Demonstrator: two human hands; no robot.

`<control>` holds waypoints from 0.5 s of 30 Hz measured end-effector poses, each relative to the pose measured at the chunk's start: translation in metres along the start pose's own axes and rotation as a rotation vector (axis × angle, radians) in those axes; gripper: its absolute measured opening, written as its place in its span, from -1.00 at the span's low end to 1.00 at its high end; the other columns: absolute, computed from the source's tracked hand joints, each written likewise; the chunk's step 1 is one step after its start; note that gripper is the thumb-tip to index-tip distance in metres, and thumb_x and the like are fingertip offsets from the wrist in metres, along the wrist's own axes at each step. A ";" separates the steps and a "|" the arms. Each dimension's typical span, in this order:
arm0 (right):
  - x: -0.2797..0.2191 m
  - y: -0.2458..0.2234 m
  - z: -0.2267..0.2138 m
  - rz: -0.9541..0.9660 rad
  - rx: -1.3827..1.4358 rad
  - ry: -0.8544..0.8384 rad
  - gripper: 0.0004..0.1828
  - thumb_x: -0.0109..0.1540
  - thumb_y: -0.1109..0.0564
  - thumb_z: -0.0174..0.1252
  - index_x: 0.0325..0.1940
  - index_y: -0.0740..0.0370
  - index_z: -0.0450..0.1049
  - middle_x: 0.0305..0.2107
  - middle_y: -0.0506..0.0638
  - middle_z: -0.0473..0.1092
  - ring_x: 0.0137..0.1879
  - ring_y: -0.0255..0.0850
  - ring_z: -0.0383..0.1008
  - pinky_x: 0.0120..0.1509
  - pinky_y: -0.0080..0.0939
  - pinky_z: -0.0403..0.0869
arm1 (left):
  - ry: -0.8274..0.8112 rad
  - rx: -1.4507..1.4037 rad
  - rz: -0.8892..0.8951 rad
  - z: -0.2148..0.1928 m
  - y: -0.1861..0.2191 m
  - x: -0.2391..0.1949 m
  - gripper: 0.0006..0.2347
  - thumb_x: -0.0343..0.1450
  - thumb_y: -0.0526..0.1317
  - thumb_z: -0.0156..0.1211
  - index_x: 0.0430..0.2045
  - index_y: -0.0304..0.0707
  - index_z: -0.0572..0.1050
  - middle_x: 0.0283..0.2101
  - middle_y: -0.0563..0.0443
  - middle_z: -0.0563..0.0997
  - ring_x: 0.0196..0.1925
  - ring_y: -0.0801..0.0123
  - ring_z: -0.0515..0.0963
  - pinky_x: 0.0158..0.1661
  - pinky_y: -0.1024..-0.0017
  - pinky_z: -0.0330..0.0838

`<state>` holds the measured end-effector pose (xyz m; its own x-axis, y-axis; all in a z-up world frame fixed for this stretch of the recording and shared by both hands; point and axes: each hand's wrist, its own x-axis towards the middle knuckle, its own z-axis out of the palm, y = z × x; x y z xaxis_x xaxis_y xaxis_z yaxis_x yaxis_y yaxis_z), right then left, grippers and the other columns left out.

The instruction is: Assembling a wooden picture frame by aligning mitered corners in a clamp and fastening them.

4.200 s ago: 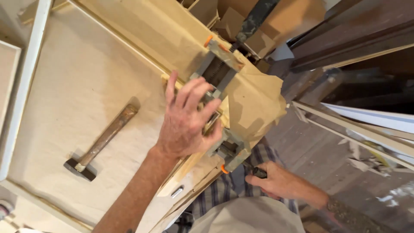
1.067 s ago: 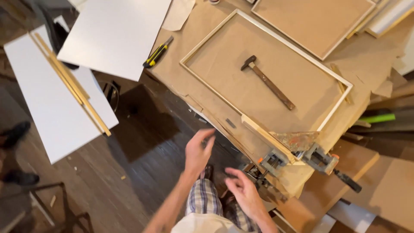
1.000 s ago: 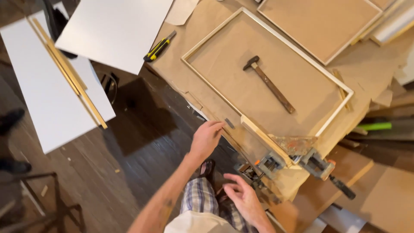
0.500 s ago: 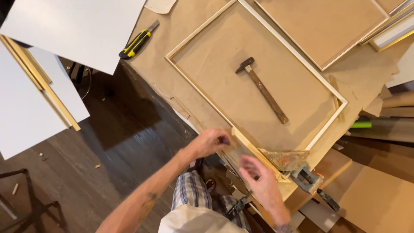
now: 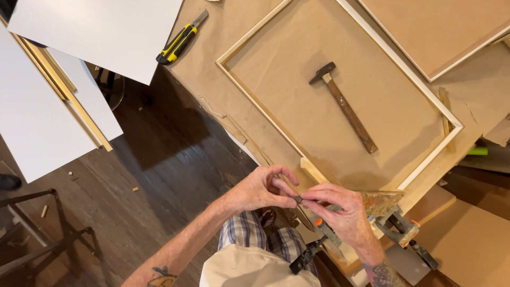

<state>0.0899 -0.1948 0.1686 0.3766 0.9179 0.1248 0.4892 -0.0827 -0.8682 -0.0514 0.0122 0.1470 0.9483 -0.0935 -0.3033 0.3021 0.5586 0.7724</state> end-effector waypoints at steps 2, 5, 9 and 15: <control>0.005 -0.008 0.000 0.102 0.067 -0.047 -0.80 0.18 0.23 0.30 -0.10 0.14 0.59 -0.25 -0.03 0.60 -0.26 -0.36 0.65 -0.24 -0.48 0.70 | 0.017 0.052 0.018 0.005 0.008 -0.004 -0.68 0.34 -0.33 0.40 -0.07 -0.32 0.47 -0.22 -0.13 0.73 -0.21 0.31 0.74 -0.09 0.44 0.67; 0.003 -0.008 0.004 0.437 0.259 -0.133 -0.88 0.23 0.32 0.19 -0.15 0.26 0.55 -0.20 0.05 0.52 -0.31 -0.22 0.69 -0.16 -0.30 0.80 | 0.070 0.047 0.066 0.008 0.003 -0.007 -0.68 0.32 -0.29 0.43 -0.10 -0.29 0.50 -0.20 -0.12 0.73 -0.26 0.41 0.72 -0.15 0.52 0.65; 0.004 -0.026 0.010 0.556 0.315 -0.153 -0.94 0.33 0.27 0.06 -0.14 0.26 0.44 -0.29 0.02 0.42 -0.36 -0.24 0.62 -0.20 -0.26 0.77 | 0.122 -0.049 0.055 0.016 0.004 -0.015 -0.70 0.30 -0.32 0.47 -0.12 -0.33 0.55 -0.30 -0.07 0.74 -0.26 0.41 0.74 -0.10 0.50 0.66; 0.001 -0.038 0.021 0.564 0.350 -0.159 -0.87 0.40 0.19 -0.11 -0.12 0.21 0.36 -0.35 0.03 0.45 -0.37 -0.27 0.56 -0.32 -0.32 0.67 | 0.165 -0.171 0.054 0.022 0.003 -0.020 -0.72 0.29 -0.35 0.47 -0.15 -0.34 0.57 -0.30 -0.01 0.73 -0.28 0.43 0.72 -0.11 0.49 0.62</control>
<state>0.0554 -0.1829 0.1917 0.3661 0.8192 -0.4414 -0.0419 -0.4594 -0.8872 -0.0674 -0.0025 0.1683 0.9295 0.0684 -0.3624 0.2175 0.6919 0.6885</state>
